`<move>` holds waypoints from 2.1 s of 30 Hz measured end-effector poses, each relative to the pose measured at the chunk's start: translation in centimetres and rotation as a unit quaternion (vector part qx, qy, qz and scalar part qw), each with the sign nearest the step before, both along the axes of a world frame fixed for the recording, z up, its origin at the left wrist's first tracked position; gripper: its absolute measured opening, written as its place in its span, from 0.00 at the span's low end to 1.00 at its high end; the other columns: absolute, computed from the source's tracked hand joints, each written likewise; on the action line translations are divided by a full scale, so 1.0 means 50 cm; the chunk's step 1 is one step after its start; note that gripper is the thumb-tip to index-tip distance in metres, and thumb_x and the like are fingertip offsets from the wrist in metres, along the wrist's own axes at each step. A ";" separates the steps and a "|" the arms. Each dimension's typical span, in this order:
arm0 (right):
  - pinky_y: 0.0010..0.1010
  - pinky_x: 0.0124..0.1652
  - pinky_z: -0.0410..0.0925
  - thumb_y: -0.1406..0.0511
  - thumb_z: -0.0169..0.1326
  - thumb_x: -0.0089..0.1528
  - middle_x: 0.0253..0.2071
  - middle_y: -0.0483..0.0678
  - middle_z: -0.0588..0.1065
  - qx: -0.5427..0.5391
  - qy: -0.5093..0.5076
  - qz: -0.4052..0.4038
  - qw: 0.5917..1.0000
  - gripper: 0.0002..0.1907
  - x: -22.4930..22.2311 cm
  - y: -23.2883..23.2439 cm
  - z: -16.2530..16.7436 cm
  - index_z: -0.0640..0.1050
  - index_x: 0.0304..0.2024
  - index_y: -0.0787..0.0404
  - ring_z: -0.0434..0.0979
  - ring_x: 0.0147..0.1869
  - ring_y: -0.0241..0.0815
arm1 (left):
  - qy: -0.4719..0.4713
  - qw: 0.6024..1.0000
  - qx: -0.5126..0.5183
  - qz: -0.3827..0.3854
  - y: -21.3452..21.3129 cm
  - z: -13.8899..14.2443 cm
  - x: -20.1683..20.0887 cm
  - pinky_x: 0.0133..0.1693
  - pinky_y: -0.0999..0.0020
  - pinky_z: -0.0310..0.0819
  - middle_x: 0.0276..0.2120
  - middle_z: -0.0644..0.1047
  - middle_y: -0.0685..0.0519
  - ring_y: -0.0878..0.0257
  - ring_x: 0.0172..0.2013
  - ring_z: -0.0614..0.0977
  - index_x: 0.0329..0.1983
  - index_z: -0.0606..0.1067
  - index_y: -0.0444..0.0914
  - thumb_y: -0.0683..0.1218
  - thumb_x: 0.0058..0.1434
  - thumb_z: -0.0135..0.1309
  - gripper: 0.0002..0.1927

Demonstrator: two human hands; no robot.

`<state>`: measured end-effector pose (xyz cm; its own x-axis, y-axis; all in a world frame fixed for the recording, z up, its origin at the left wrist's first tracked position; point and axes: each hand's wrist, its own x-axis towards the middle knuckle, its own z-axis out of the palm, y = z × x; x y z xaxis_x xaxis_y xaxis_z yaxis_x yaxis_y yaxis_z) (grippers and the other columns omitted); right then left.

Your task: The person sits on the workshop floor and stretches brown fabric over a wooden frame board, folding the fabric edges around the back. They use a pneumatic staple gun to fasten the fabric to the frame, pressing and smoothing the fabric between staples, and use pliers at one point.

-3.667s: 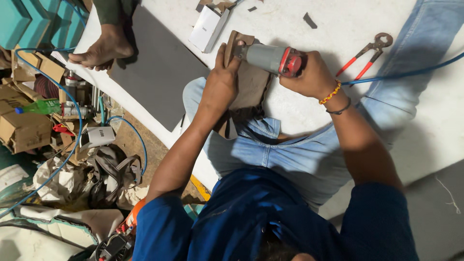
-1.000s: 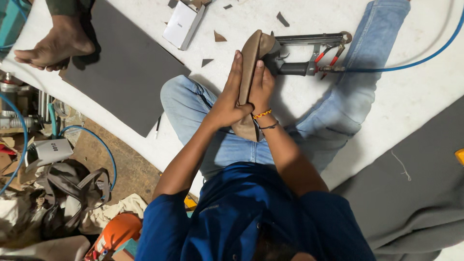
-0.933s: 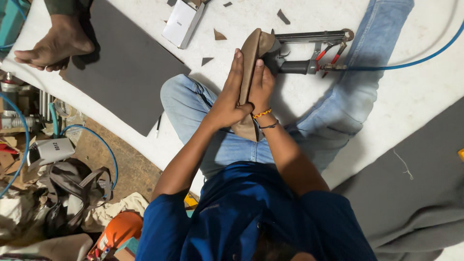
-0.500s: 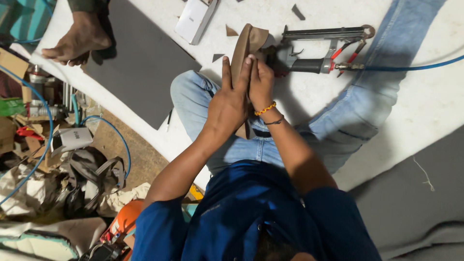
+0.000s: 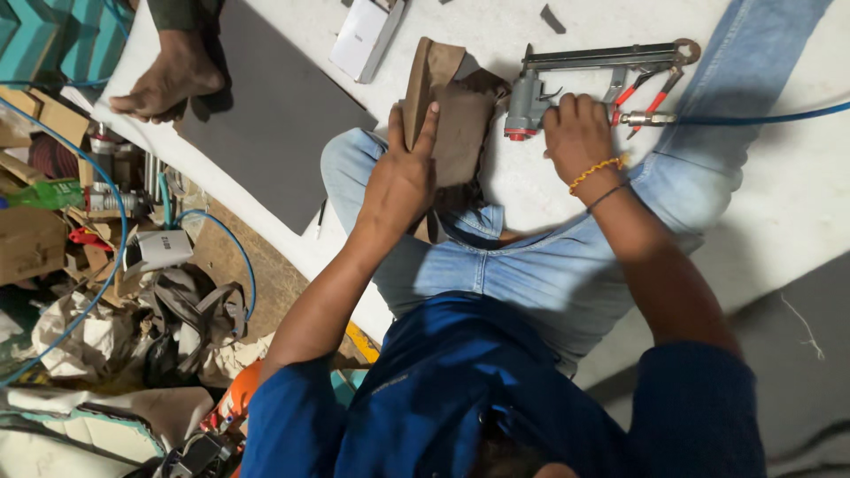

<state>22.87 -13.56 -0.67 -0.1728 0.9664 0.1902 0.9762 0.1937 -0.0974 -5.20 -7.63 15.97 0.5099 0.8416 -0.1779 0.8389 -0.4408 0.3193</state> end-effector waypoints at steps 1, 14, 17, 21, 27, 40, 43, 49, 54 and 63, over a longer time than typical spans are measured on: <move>0.42 0.55 0.66 0.65 0.58 0.65 0.41 0.52 0.73 0.001 -0.037 0.012 0.999 0.06 0.001 0.002 -0.010 0.74 0.39 0.60 0.73 0.49 0.51 | -0.003 1.000 0.008 -0.004 0.001 0.000 0.001 0.38 0.49 0.80 0.66 0.57 0.17 0.32 0.35 0.82 0.77 0.56 0.42 0.39 0.60 0.54 0.40; 0.43 0.35 0.71 0.61 0.67 0.54 0.33 0.56 0.78 -0.100 0.420 0.005 0.902 0.30 0.038 0.072 0.218 0.75 0.57 0.63 0.79 0.35 0.56 | 0.008 1.000 -0.002 0.002 0.014 -0.004 -0.025 0.41 0.48 0.79 0.64 0.58 0.17 0.31 0.39 0.82 0.77 0.56 0.43 0.39 0.58 0.58 0.44; 0.35 0.34 0.71 0.62 0.65 0.55 0.29 0.52 0.78 -0.150 0.514 0.060 0.843 0.20 -0.008 0.066 0.242 0.78 0.48 0.62 0.79 0.29 0.44 | 0.002 1.000 -0.004 0.004 0.013 -0.004 -0.023 0.41 0.48 0.79 0.65 0.57 0.17 0.30 0.39 0.82 0.73 0.61 0.40 0.39 0.56 0.59 0.40; 0.35 0.32 0.70 0.63 0.66 0.55 0.27 0.54 0.77 -0.138 0.529 0.045 0.836 0.13 -0.064 0.056 0.227 0.79 0.37 0.65 0.77 0.28 0.42 | -0.007 1.000 0.017 0.004 0.015 -0.006 -0.026 0.43 0.48 0.79 0.65 0.57 0.18 0.29 0.42 0.81 0.63 0.70 0.37 0.40 0.56 0.60 0.29; 0.36 0.34 0.71 0.63 0.64 0.56 0.30 0.55 0.78 -0.135 0.552 0.046 0.821 0.14 -0.071 0.040 0.189 0.79 0.39 0.65 0.81 0.31 0.45 | -0.004 1.000 -0.007 0.012 0.017 -0.016 -0.033 0.43 0.48 0.79 0.66 0.56 0.17 0.29 0.41 0.82 0.58 0.72 0.35 0.40 0.57 0.59 0.24; 0.47 0.45 0.66 0.66 0.60 0.55 0.39 0.52 0.75 0.040 0.121 0.000 0.992 0.16 0.033 0.109 0.129 0.73 0.44 0.63 0.77 0.43 0.53 | -0.255 0.954 -0.127 0.088 -0.006 -0.039 -0.058 0.63 0.55 0.68 0.71 0.56 0.30 0.35 0.67 0.67 0.79 0.48 0.44 0.48 0.64 0.62 0.47; 0.42 0.48 0.63 0.71 0.58 0.59 0.36 0.48 0.73 0.015 -0.018 0.020 1.000 0.10 0.068 0.100 0.083 0.75 0.43 0.59 0.74 0.43 0.47 | -0.463 0.823 -0.276 0.179 -0.009 -0.084 -0.069 0.70 0.62 0.58 0.77 0.55 0.37 0.49 0.74 0.62 0.81 0.41 0.41 0.49 0.70 0.54 0.45; 0.42 0.54 0.65 0.72 0.59 0.60 0.37 0.48 0.74 0.010 -0.032 0.035 0.999 0.08 0.071 0.061 0.017 0.76 0.41 0.58 0.74 0.46 0.49 | -0.498 0.791 -0.308 0.180 -0.031 -0.130 -0.041 0.74 0.62 0.48 0.79 0.53 0.41 0.54 0.77 0.56 0.82 0.45 0.35 0.48 0.70 0.53 0.44; 0.50 0.48 0.67 0.63 0.61 0.70 0.47 0.60 0.75 -0.017 0.232 -0.051 0.971 0.13 0.025 -0.033 0.028 0.78 0.52 0.64 0.74 0.51 0.62 | -0.489 0.831 -0.241 0.110 -0.040 -0.091 0.042 0.74 0.58 0.47 0.78 0.49 0.42 0.50 0.78 0.51 0.81 0.41 0.35 0.47 0.67 0.57 0.48; 0.49 0.63 0.62 0.63 0.73 0.49 0.63 0.66 0.67 -0.020 0.453 -0.088 0.887 0.45 -0.285 -0.262 0.145 0.67 0.63 0.71 0.66 0.67 0.64 | -0.368 0.923 0.010 -0.107 0.010 -0.049 0.108 0.76 0.50 0.42 0.78 0.56 0.49 0.38 0.80 0.43 0.63 0.79 0.47 0.40 0.50 0.50 0.34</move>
